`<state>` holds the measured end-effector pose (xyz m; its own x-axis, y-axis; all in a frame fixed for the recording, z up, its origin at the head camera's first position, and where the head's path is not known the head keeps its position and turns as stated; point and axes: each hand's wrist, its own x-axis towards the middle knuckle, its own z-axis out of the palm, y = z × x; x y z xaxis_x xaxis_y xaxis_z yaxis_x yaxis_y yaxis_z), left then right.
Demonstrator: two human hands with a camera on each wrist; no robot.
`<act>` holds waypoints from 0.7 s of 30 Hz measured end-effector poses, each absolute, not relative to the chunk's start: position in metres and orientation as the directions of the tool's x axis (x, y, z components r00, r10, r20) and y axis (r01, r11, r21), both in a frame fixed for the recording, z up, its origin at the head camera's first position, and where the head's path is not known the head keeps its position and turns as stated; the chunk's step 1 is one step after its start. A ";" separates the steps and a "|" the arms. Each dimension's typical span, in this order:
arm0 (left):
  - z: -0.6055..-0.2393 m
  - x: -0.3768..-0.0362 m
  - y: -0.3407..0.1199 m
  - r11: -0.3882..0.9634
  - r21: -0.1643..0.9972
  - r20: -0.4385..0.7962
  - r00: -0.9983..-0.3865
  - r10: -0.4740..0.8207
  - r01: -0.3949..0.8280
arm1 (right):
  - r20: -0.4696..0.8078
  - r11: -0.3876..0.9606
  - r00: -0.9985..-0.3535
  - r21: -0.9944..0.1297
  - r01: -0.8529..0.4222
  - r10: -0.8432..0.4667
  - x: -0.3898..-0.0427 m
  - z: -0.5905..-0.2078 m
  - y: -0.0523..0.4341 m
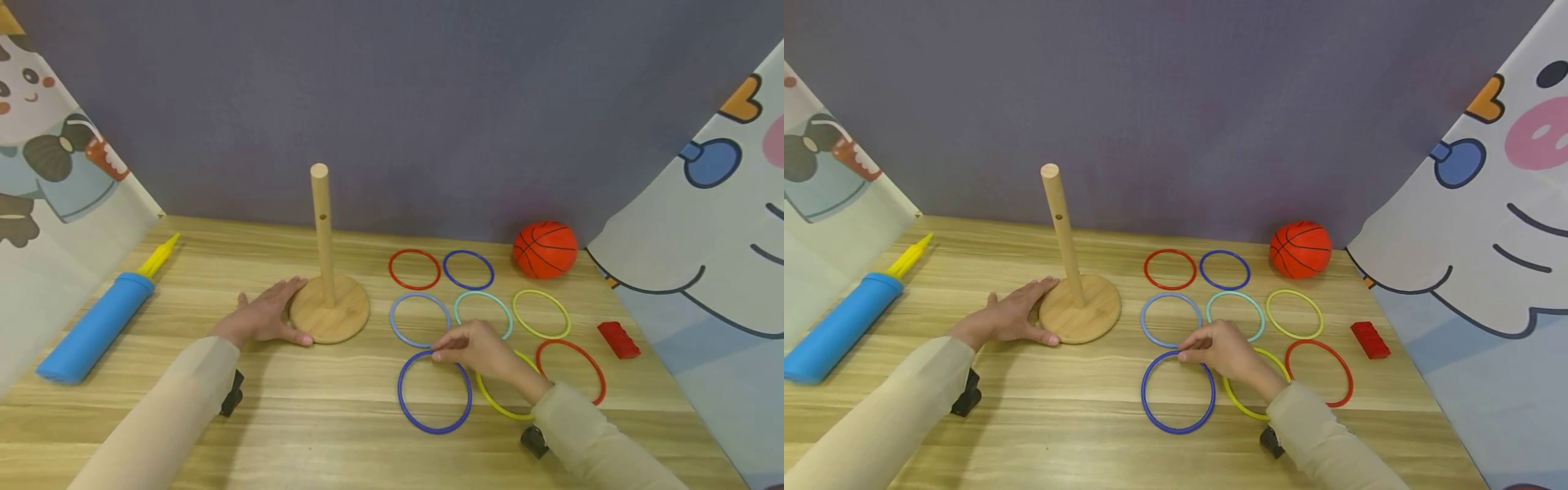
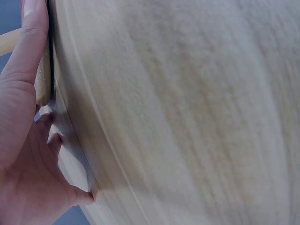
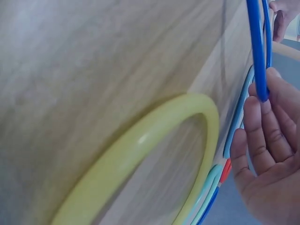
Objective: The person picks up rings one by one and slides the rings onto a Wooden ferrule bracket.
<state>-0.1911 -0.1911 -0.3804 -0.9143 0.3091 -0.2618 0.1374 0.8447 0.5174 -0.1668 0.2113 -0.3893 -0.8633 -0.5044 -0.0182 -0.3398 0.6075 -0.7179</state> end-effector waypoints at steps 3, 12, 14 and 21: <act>-0.381 -0.191 -0.191 0.845 0.517 -0.259 -0.915 0.310 0.140 | -0.010 0.601 -0.859 -0.718 -0.350 -0.512 -0.166 -0.389 0.211; -0.383 -0.193 -0.193 0.848 0.508 -0.260 -0.912 0.318 0.151 | -0.021 0.627 -0.884 -0.713 -0.314 -0.467 -0.166 -0.375 0.211; -0.383 -0.193 -0.193 0.848 0.509 -0.264 -0.911 0.317 0.148 | -0.011 0.629 -0.886 -0.709 -0.320 -0.463 -0.167 -0.370 0.212; -0.381 -0.193 -0.192 0.849 0.509 -0.266 -0.912 0.314 0.143 | 0.028 0.627 -0.890 -0.700 -0.343 -0.455 -0.169 -0.349 0.207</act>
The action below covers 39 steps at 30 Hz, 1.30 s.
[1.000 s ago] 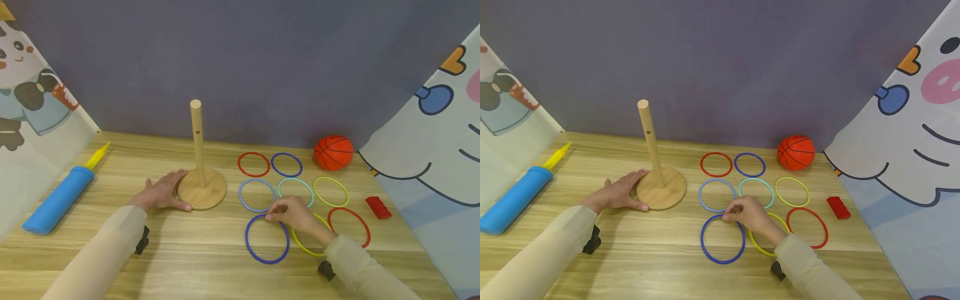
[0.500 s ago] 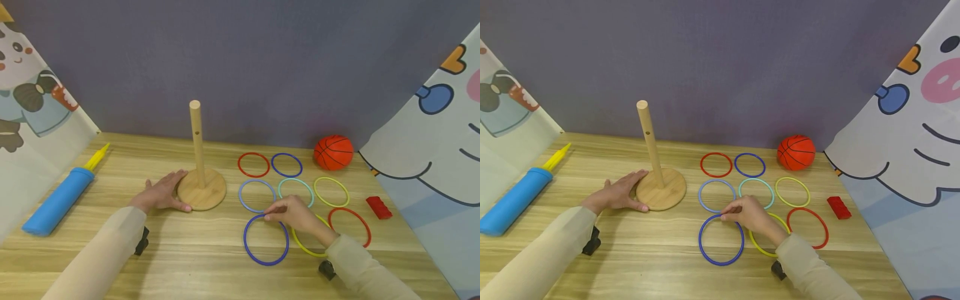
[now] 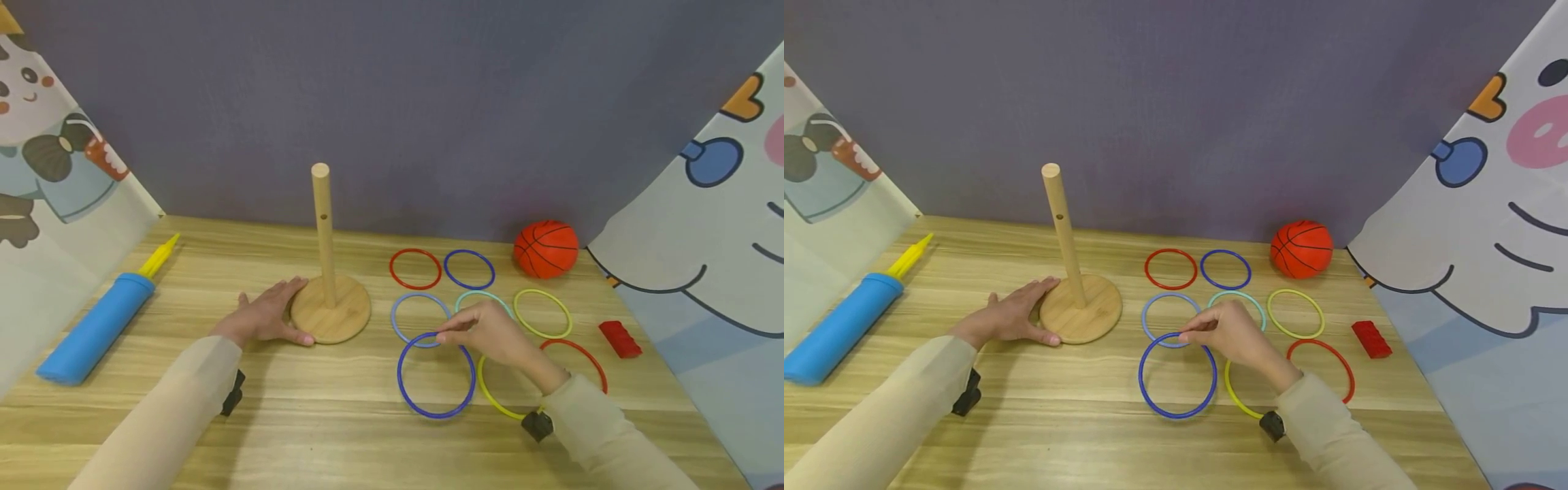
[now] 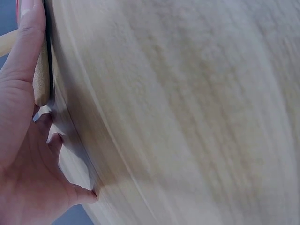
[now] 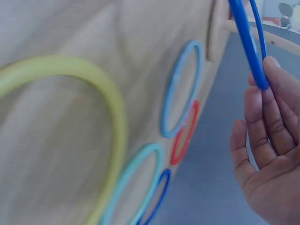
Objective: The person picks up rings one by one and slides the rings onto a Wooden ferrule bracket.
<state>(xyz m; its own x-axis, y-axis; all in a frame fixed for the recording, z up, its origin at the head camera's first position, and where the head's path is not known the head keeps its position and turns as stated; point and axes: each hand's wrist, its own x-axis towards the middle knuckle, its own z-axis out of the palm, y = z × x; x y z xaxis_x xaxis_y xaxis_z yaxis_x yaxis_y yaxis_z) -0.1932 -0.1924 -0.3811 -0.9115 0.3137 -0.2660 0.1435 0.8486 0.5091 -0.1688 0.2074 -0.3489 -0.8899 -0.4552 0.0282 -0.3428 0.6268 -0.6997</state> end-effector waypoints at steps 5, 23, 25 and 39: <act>-0.379 -0.192 -0.192 0.846 0.515 -0.266 -0.912 0.313 0.140 | 0.031 0.600 -0.900 -0.735 -0.315 -0.434 -0.171 -0.328 0.202; -0.372 -0.192 -0.191 0.855 0.512 -0.320 -0.904 0.282 0.085 | 0.061 0.519 -0.916 -0.808 -0.279 -0.397 -0.196 -0.248 0.171; -0.370 -0.192 -0.190 0.859 0.504 -0.324 -0.904 0.278 0.083 | 0.105 0.503 -0.910 -0.805 -0.314 -0.401 -0.202 -0.241 0.166; -0.370 -0.192 -0.188 0.873 0.480 -0.330 -0.906 0.267 0.083 | 0.384 0.323 -0.860 -0.811 -0.488 -0.335 -0.224 -0.191 0.111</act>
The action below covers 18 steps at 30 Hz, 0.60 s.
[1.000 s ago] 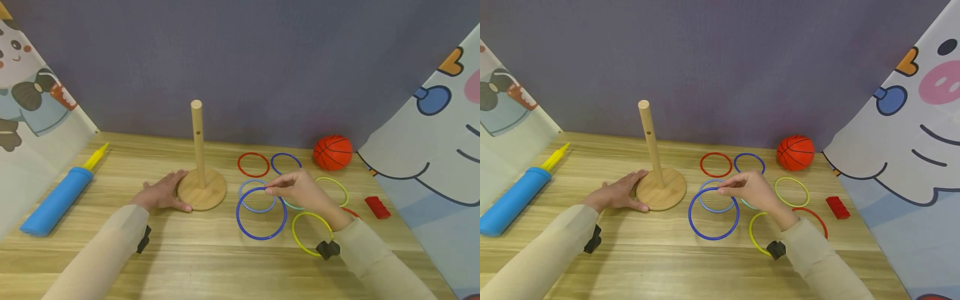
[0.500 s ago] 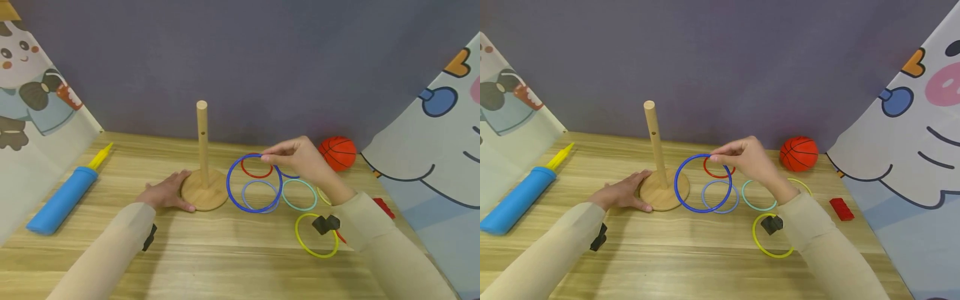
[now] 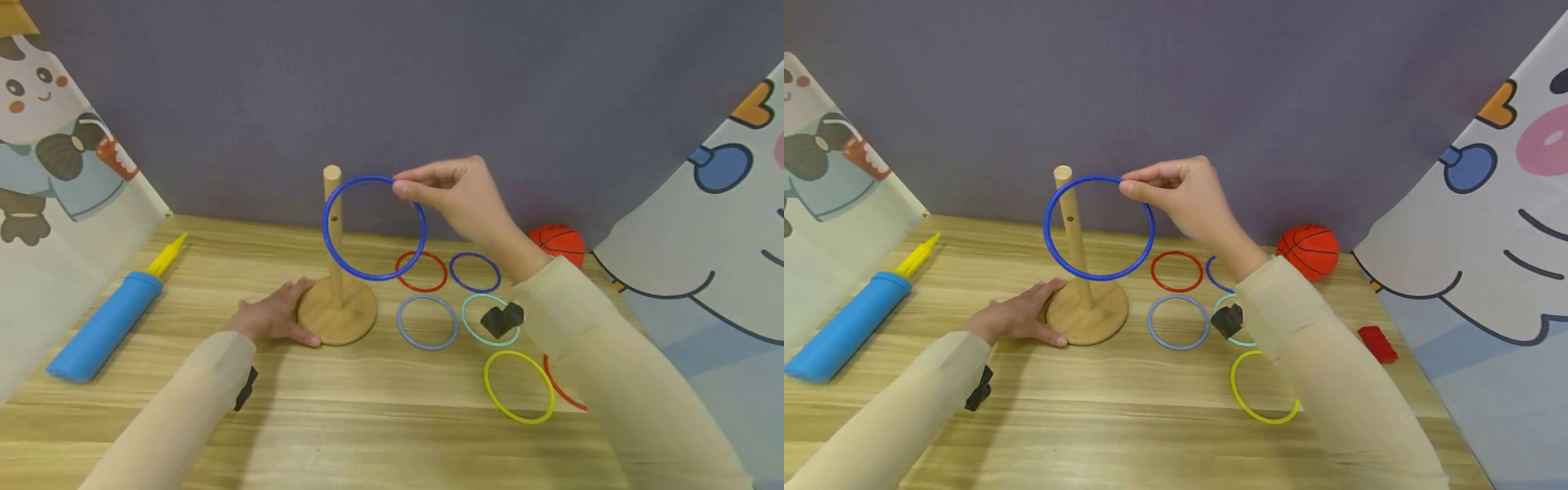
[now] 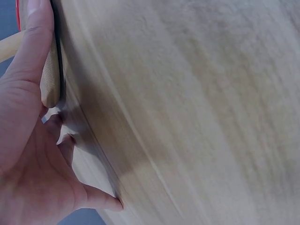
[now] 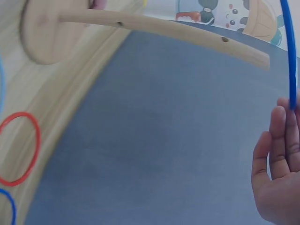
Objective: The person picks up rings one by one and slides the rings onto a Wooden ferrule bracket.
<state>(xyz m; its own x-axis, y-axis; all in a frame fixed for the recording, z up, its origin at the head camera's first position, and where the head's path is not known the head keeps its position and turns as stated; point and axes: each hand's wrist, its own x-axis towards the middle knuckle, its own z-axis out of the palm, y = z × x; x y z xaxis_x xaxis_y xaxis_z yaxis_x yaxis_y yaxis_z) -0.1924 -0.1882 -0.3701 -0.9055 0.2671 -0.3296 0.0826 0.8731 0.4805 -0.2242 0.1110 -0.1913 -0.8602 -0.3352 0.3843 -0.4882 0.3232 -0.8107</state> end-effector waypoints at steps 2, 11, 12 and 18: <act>-0.371 -0.192 -0.188 0.871 0.483 -0.322 -0.907 0.272 0.089 | 0.401 0.311 -0.853 -0.807 -0.502 -0.335 -0.228 -0.185 0.103; -0.369 -0.189 -0.186 0.866 0.494 -0.321 -0.910 0.261 0.074 | 0.448 0.272 -0.848 -0.811 -0.518 -0.282 -0.249 -0.172 0.080; -0.369 -0.189 -0.187 0.866 0.494 -0.322 -0.911 0.259 0.072 | 0.447 0.277 -0.851 -0.811 -0.515 -0.275 -0.252 -0.172 0.079; -0.371 -0.191 -0.188 0.869 0.490 -0.318 -0.913 0.254 0.070 | 0.422 0.338 -0.871 -0.805 -0.488 -0.252 -0.265 -0.183 0.077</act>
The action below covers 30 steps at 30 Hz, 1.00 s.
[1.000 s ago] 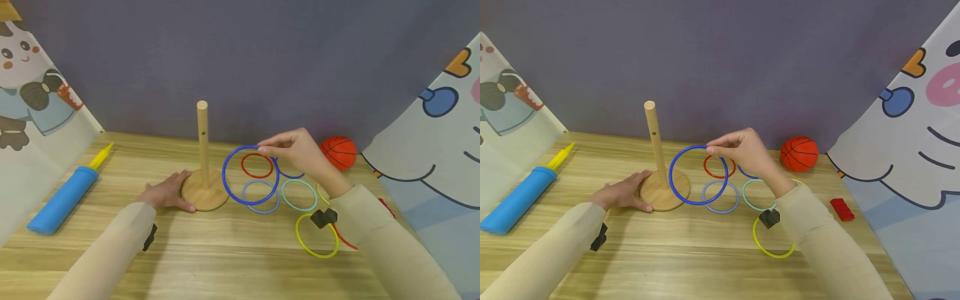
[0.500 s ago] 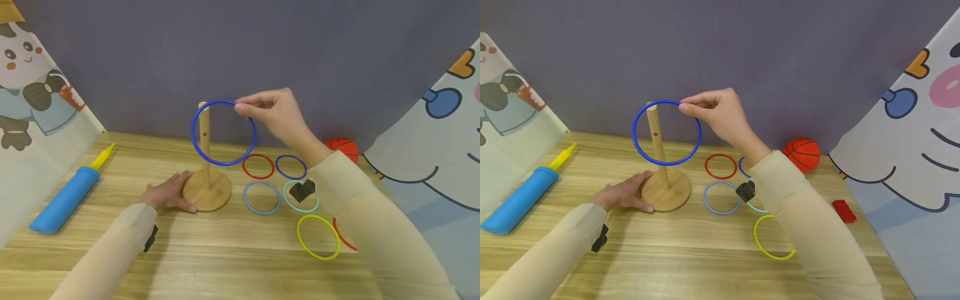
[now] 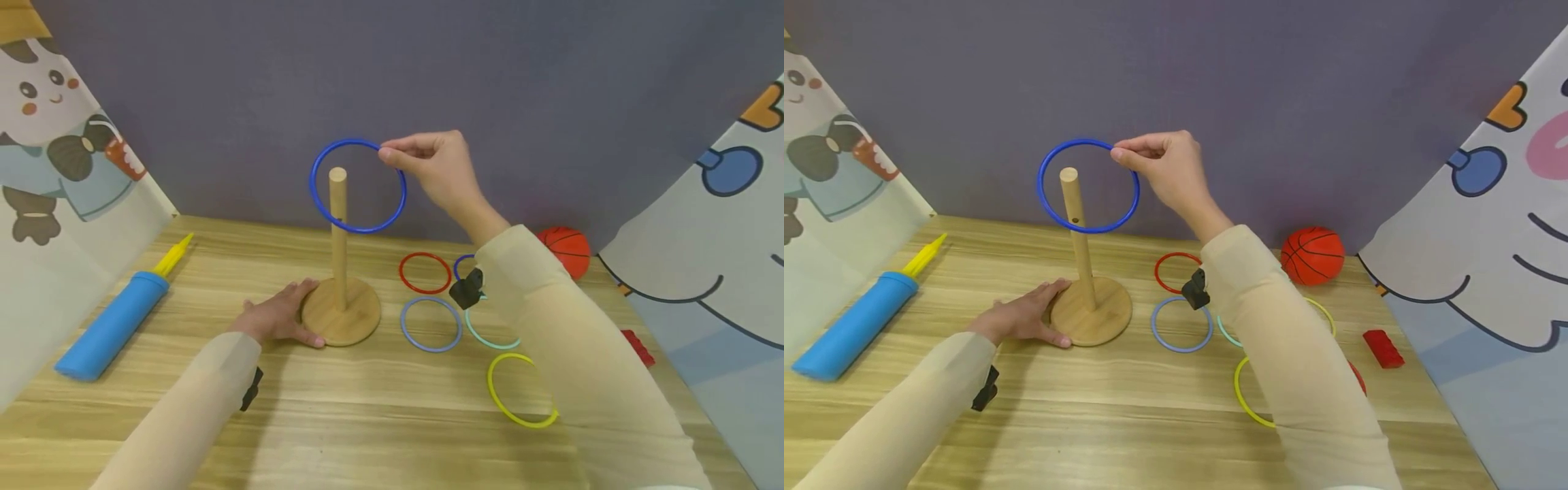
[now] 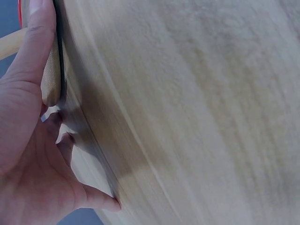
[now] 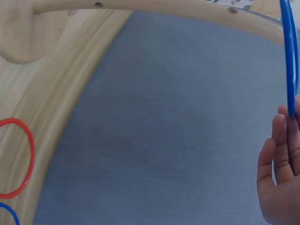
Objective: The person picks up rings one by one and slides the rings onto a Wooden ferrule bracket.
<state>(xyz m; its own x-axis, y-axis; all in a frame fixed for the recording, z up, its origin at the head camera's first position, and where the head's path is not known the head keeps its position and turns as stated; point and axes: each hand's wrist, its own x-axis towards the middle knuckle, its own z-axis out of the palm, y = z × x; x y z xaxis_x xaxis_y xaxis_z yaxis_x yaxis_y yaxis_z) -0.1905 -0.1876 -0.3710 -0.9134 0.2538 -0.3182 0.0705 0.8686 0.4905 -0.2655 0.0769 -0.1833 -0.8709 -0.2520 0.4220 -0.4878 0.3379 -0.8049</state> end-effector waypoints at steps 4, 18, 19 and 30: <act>-0.372 -0.191 -0.188 0.873 0.483 -0.314 -0.915 0.252 0.075 | 0.398 0.380 -0.881 -0.796 -0.471 -0.257 -0.272 -0.199 0.076; -0.365 -0.189 -0.185 0.881 0.469 -0.349 -0.906 0.239 0.052 | 0.280 0.442 -0.890 -0.789 -0.426 -0.359 -0.271 -0.272 0.065; -0.365 -0.189 -0.185 0.882 0.469 -0.349 -0.906 0.238 0.051 | 0.273 0.448 -0.892 -0.788 -0.422 -0.360 -0.271 -0.278 0.064; -0.374 -0.195 -0.190 0.881 0.469 -0.330 -0.913 0.238 0.059 | 0.188 0.479 -0.912 -0.802 -0.357 -0.365 -0.263 -0.333 0.058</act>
